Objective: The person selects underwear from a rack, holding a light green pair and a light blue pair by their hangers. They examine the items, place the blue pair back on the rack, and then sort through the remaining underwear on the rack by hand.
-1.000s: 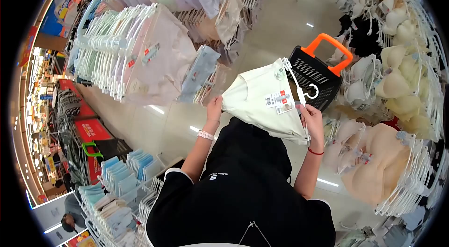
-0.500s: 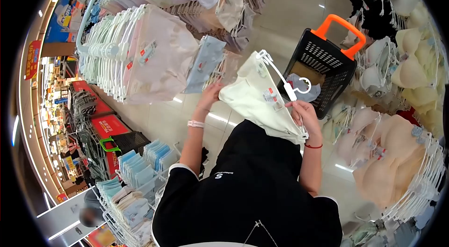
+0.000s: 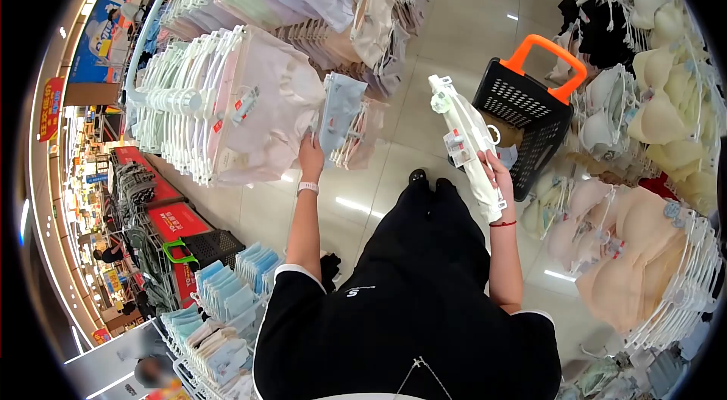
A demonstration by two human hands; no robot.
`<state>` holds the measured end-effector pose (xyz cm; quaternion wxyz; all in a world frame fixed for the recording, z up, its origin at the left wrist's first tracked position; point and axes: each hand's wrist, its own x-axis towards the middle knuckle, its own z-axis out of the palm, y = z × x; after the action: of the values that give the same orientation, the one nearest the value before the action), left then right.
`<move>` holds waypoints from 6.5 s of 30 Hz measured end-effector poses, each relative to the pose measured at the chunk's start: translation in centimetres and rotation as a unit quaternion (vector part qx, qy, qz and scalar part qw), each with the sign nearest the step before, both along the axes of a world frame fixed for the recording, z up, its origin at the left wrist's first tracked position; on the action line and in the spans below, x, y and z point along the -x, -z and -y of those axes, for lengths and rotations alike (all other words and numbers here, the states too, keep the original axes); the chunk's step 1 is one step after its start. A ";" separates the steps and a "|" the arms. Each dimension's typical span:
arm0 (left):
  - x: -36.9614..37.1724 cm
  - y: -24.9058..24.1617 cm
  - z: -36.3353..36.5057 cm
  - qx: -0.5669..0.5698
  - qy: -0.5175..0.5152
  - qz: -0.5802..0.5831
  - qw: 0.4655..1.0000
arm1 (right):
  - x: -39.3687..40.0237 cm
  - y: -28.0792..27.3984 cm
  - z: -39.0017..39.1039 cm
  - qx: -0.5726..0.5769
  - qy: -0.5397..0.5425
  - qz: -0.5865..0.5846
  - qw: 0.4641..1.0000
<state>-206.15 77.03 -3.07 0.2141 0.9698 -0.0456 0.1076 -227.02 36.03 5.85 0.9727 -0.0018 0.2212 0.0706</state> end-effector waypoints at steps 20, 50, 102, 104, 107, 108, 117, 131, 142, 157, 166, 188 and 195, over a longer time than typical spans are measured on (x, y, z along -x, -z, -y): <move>3.2 -1.7 3.2 0.162 -0.016 -0.122 0.979 | -0.8 -0.4 -1.4 -0.046 0.076 0.046 0.995; -3.3 -12.6 -12.3 -0.084 0.091 -0.349 0.929 | 2.6 3.4 -0.1 0.049 0.041 0.007 0.998; -1.7 -7.0 -3.7 0.342 0.026 -0.402 0.849 | 3.9 1.5 -0.8 -0.095 0.118 -0.048 0.987; -1.9 -6.3 -4.4 0.369 0.017 -0.406 0.836 | 3.7 1.3 -0.7 -0.106 0.118 -0.036 0.987; -1.7 -6.3 -4.8 0.384 0.018 -0.414 0.825 | 3.7 1.1 -0.7 -0.129 0.105 -0.002 0.986; -1.6 -6.2 -4.9 0.386 0.022 -0.414 0.824 | 3.6 1.2 -0.7 -0.130 0.104 -0.002 0.986; -1.5 -5.9 -5.3 0.378 0.029 -0.424 0.823 | 3.2 0.9 -1.1 -0.118 0.104 -0.028 0.987; -1.3 -2.8 -3.5 0.237 0.090 -0.297 0.920 | 4.0 0.8 -2.1 -0.107 0.115 -0.024 0.987; 0.5 -2.4 -0.9 0.205 0.106 -0.184 0.956 | 3.9 -0.1 -2.5 -0.086 0.106 -0.041 0.990; -1.3 -4.7 -2.6 0.056 0.057 -0.138 0.987 | 3.7 1.0 -2.1 -0.104 0.088 0.013 0.991; -1.6 -3.2 -3.4 0.060 0.118 -0.028 0.991 | 3.1 0.7 -1.8 -0.091 0.084 0.010 0.992; -0.5 -6.8 -0.3 -0.027 0.000 -0.082 0.996 | 2.5 1.8 0.5 -0.027 0.086 -0.010 0.996; -2.5 -4.6 -1.9 0.335 -0.104 0.019 0.936 | 1.8 3.0 2.7 -0.051 0.082 0.001 0.995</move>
<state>-203.61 78.95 1.51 0.5136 0.8387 0.0903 0.1571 -228.81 33.31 2.86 0.9743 0.0656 0.2156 0.0020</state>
